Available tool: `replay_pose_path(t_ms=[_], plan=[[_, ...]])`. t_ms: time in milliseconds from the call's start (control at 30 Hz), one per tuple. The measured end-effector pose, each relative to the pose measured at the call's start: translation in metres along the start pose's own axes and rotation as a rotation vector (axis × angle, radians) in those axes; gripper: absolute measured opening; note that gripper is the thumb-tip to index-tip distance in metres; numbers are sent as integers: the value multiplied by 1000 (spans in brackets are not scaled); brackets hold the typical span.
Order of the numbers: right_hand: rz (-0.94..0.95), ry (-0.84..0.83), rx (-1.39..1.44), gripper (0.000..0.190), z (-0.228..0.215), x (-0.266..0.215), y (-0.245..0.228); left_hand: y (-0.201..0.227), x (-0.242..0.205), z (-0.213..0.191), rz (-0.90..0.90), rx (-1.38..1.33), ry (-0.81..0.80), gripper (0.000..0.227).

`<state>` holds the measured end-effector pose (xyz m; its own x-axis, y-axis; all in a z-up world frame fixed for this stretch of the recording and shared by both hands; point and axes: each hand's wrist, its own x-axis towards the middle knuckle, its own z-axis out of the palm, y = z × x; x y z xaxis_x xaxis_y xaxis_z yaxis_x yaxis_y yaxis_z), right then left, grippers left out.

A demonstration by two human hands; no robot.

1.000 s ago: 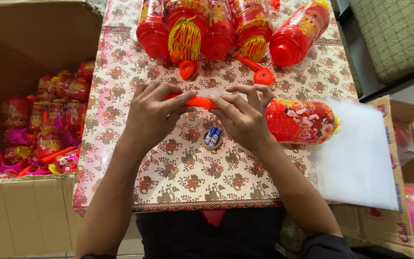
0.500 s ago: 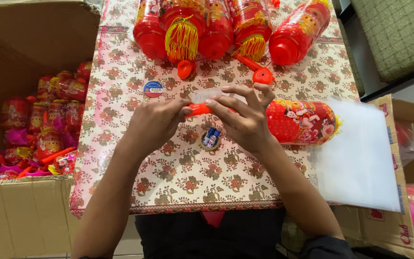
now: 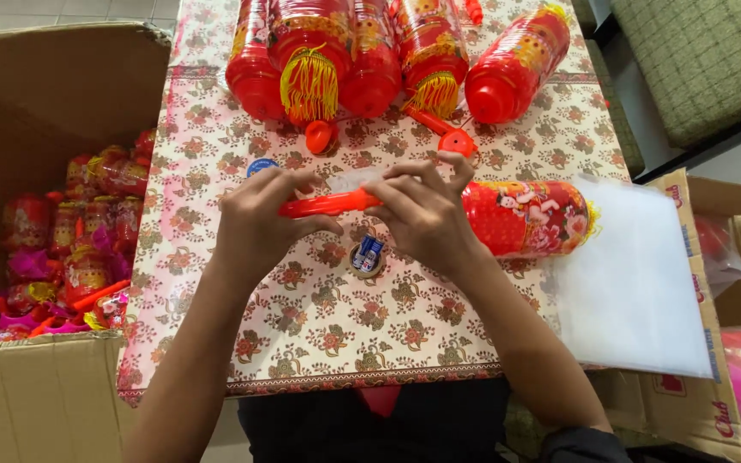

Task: The person places a lantern and a plastic rod into a plastic bag, puts the bag into a cardboard box, and then wipes the exterior of another lantern with a cloth.

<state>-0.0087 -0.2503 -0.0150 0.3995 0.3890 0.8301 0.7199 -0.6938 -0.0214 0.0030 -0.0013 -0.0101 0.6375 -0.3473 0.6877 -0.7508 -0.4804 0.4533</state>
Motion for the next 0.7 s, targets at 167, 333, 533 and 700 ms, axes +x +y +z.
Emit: replay_pose_path(t_ms=[167,333,533,700], plan=[[-61,136,25,19,-14,14,-13,-30,-12,10,-133,-54,139,34],[-138,204,-1,17,-17,19,-17,-5,5,-10,-424,-254,96,64],[-111,205,-40,20,-3,6,-7,-2,3,-7,-426,-386,139,42],[-34,196,-26,28,2,1,3,6,9,-10,-162,-530,186,35]])
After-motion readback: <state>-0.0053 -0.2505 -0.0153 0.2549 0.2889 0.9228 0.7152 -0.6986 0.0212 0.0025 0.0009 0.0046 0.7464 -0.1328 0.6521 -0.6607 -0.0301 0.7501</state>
